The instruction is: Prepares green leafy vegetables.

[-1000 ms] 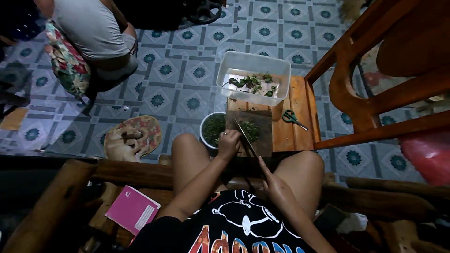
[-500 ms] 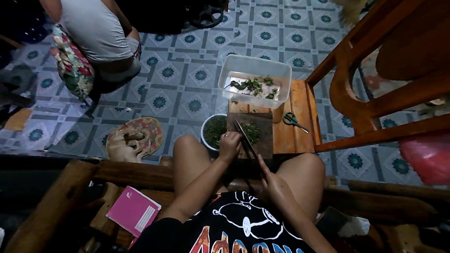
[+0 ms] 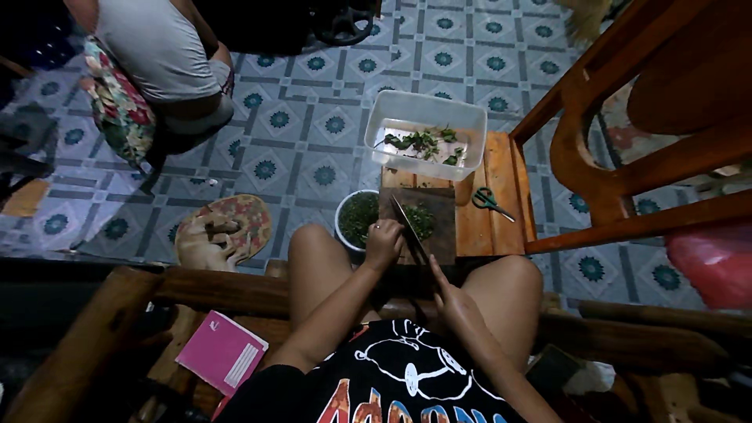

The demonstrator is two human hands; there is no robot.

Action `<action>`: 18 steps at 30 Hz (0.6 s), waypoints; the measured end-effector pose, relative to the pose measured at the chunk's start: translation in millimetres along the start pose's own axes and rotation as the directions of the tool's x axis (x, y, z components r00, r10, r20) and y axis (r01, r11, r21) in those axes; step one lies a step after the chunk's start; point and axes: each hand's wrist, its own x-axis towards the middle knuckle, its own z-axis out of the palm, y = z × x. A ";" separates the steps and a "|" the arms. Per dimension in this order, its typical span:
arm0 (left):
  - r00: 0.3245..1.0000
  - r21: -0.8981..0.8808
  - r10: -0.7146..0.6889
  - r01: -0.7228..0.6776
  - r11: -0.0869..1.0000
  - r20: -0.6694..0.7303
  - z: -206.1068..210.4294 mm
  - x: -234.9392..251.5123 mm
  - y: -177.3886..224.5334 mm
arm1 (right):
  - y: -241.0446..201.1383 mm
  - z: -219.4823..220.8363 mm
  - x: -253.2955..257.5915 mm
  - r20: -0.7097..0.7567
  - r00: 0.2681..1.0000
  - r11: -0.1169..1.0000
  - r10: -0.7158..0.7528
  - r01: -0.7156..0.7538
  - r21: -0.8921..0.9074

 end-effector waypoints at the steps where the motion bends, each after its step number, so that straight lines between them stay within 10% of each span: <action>1: 1.000 -0.002 0.003 -0.003 1.000 -0.008 0.0 -0.4 -0.3 | 0.5 -0.1 -5.8 -0.009 1.000 1.000 -0.006 0.006 0.002; 18: 0.999 0.015 -0.010 0.011 1.000 -0.035 0.3 -0.3 0.9 | 1.9 -0.6 -8.0 0.011 1.000 1.000 -0.005 0.005 -0.006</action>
